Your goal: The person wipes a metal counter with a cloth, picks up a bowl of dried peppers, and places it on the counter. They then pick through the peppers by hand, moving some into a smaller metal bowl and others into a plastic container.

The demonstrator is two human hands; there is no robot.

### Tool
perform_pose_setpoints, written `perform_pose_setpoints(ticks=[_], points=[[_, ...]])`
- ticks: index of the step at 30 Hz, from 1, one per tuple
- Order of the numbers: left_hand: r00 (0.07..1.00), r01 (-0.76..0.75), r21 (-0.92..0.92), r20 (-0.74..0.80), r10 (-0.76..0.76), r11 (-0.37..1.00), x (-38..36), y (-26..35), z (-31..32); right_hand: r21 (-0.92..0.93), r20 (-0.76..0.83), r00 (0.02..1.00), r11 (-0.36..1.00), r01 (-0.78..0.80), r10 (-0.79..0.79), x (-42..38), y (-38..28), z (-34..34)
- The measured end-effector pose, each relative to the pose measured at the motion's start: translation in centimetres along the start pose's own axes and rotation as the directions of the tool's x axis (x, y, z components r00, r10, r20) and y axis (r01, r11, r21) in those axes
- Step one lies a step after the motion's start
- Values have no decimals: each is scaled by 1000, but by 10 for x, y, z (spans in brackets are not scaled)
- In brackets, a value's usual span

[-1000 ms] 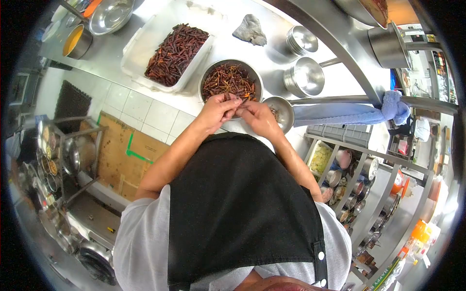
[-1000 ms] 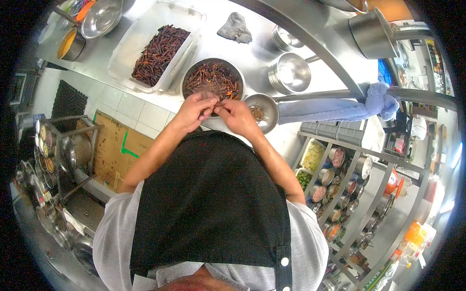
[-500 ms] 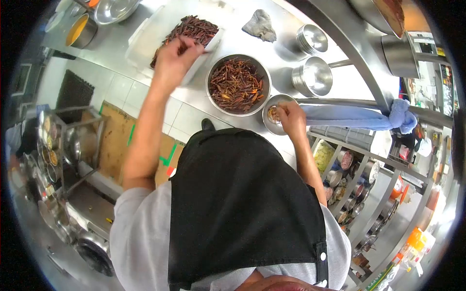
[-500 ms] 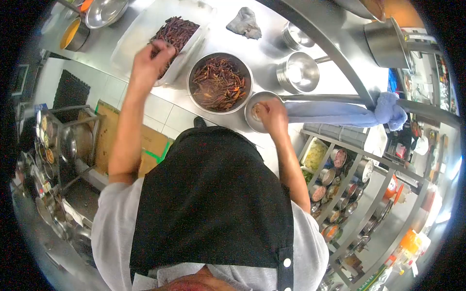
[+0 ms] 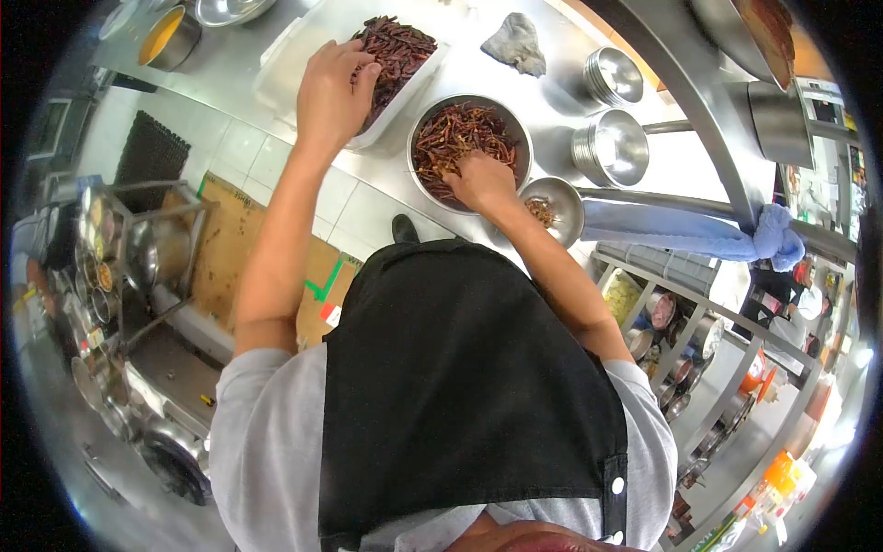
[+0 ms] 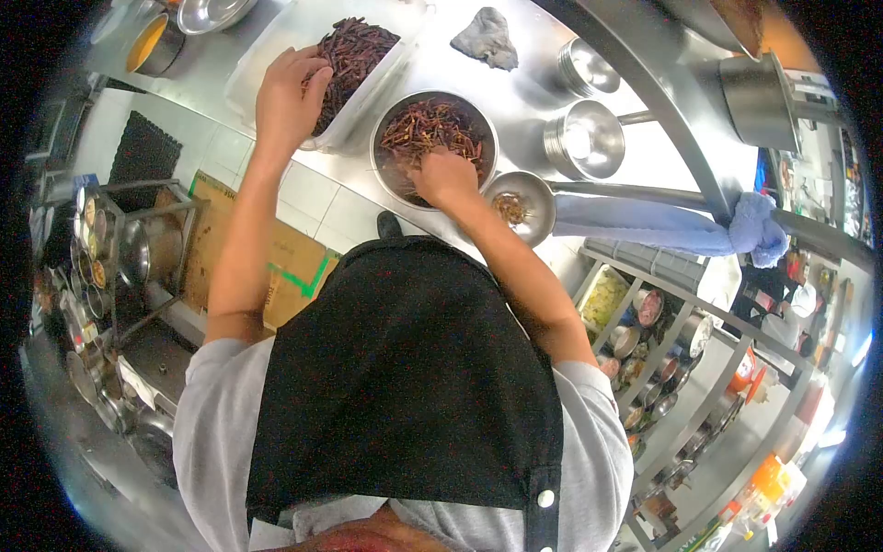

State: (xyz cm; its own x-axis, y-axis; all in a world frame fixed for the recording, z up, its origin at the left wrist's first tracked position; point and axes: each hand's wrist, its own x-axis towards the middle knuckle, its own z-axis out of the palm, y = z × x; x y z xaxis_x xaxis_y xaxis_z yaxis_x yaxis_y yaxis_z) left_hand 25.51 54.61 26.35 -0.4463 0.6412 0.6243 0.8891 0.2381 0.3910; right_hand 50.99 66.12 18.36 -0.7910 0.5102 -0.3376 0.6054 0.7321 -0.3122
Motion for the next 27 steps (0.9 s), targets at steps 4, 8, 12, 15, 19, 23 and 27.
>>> perform_pose_setpoints(ticks=[4,8,12,15,19,23,27], points=[[985,54,-193,-153,-85,980,-25,34,-25,124,-69,996,991,56,-48,5,6,8],[947,243,-502,-63,-315,830,-54,71,-38,411,-180,984,910,61,15,-4,29,2],[781,618,-636,428,-455,462,-95,86,3,834,23,977,535,-137,214,-22,42,-23],[642,766,-551,651,-405,331,-99,103,31,937,118,969,298,-181,216,-37,32,-42],[635,759,-472,688,-351,449,-86,136,38,887,-58,977,459,-44,205,-50,21,-42],[621,776,-472,686,-379,418,-85,137,57,870,-81,976,492,-31,203,-59,15,-48],[497,861,-500,785,-369,96,-94,128,68,958,-2,975,281,-63,223,-59,29,-34]])
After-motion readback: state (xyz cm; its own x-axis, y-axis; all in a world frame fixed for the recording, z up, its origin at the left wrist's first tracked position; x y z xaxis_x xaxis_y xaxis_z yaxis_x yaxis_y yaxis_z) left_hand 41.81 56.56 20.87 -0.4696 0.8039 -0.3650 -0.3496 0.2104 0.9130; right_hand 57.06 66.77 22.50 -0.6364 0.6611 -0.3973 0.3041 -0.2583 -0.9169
